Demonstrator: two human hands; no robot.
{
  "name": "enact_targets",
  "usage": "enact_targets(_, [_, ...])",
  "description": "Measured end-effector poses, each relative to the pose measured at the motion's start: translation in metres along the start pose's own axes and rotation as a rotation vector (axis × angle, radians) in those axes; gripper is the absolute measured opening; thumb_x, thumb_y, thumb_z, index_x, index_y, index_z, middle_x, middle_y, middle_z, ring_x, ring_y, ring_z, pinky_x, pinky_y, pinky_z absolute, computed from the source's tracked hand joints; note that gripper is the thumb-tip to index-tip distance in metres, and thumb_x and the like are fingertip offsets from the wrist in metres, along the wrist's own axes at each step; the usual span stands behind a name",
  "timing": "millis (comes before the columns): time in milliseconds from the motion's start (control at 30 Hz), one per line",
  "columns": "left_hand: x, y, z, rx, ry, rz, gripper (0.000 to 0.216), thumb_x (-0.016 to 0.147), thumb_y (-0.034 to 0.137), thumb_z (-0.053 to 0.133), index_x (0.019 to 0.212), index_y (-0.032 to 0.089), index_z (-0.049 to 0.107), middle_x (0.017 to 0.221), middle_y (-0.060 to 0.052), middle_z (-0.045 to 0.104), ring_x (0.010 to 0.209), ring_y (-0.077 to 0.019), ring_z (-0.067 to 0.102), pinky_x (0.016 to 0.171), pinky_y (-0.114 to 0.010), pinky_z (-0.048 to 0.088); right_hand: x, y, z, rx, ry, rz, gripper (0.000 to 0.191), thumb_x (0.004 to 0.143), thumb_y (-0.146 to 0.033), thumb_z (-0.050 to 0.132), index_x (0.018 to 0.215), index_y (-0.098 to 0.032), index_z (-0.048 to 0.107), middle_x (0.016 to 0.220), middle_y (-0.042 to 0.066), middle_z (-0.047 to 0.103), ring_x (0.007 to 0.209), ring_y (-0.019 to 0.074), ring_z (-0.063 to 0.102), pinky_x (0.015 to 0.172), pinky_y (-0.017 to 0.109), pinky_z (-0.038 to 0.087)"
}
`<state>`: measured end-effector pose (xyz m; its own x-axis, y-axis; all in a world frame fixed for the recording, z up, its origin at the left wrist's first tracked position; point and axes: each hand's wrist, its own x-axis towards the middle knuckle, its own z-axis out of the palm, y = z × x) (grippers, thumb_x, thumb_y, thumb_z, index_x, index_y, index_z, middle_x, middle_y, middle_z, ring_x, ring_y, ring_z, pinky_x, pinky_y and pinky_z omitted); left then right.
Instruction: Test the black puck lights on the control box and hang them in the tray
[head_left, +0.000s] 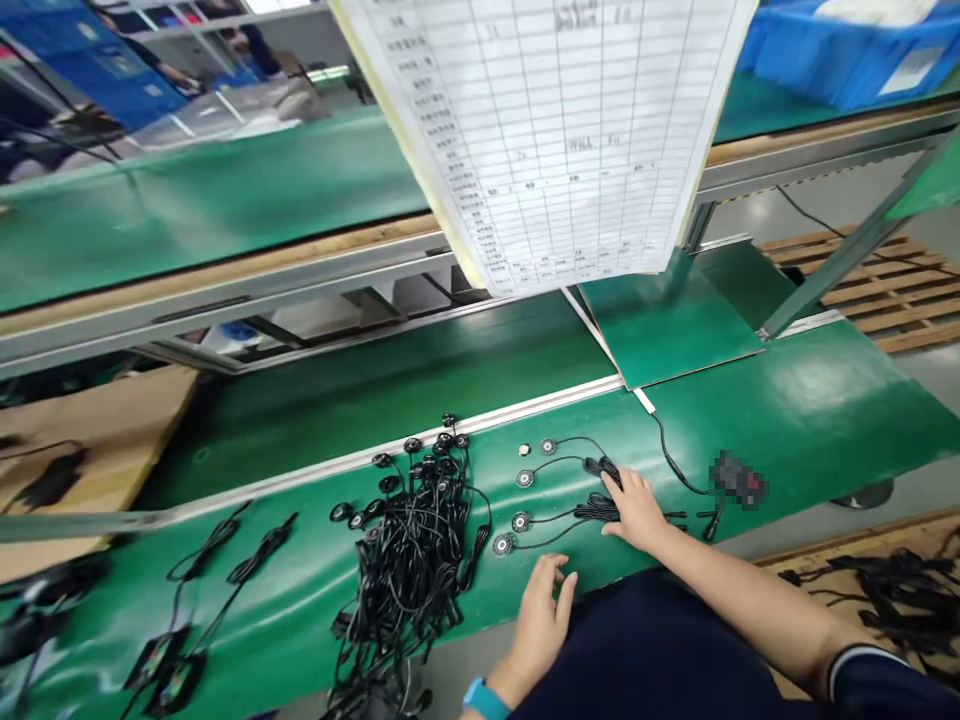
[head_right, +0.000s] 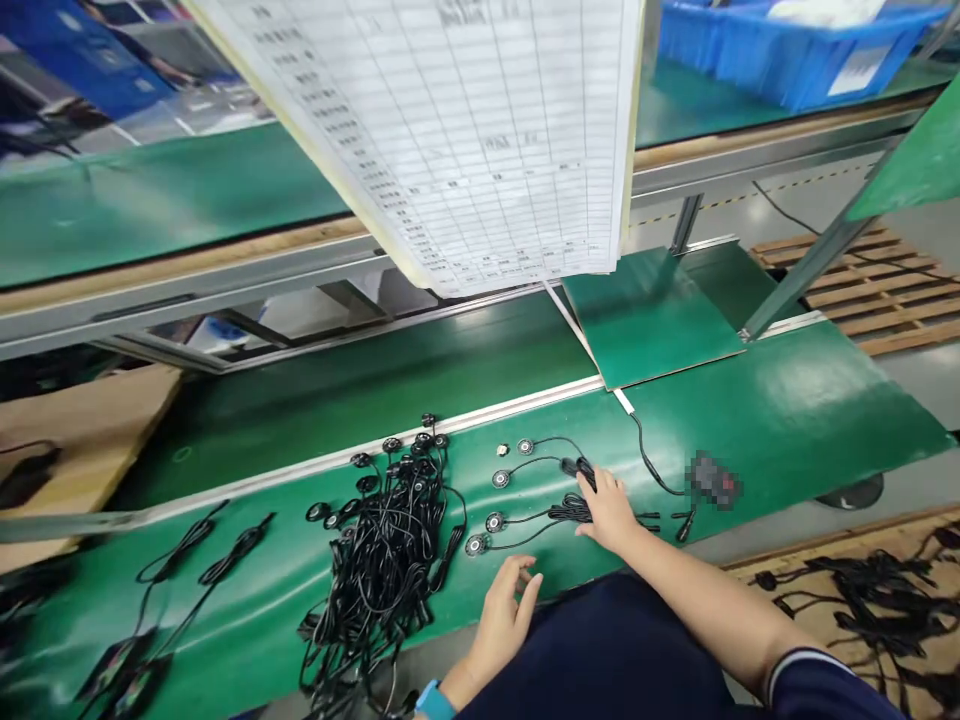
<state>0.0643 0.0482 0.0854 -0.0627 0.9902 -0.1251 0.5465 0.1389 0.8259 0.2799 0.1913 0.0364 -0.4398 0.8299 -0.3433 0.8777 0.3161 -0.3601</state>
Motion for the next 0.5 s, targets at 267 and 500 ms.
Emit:
enact_targets(267, [0.05,-0.051,-0.032,0.208,-0.203,0.33,0.05,0.096,0.036,0.052,0.143,0.018,0.051,0.141,-0.018,0.059,0.134,-0.0348,0.056,0.108,-0.059,0.049,-0.037,-0.06,-0.011,0.104,-0.1,0.152,0.065,0.079,-0.01,0.061,0.143,-0.015,0.051,0.115,0.015,0.067,0.1,0.0281,0.067,0.087,0.036,0.049])
enact_targets(500, [0.078,-0.024,0.0,0.192,-0.242,0.597,0.077,0.084,0.047,0.064,0.149,0.011,0.043,0.148,-0.024,0.054,0.142,-0.0437,0.046,0.114,-0.066,0.04,-0.1,-0.071,-0.059,0.459,-0.073,0.051,0.051,0.074,-0.034,0.077,0.122,-0.026,0.064,0.1,-0.001,0.071,0.09,0.02,0.067,0.073,0.023,0.047])
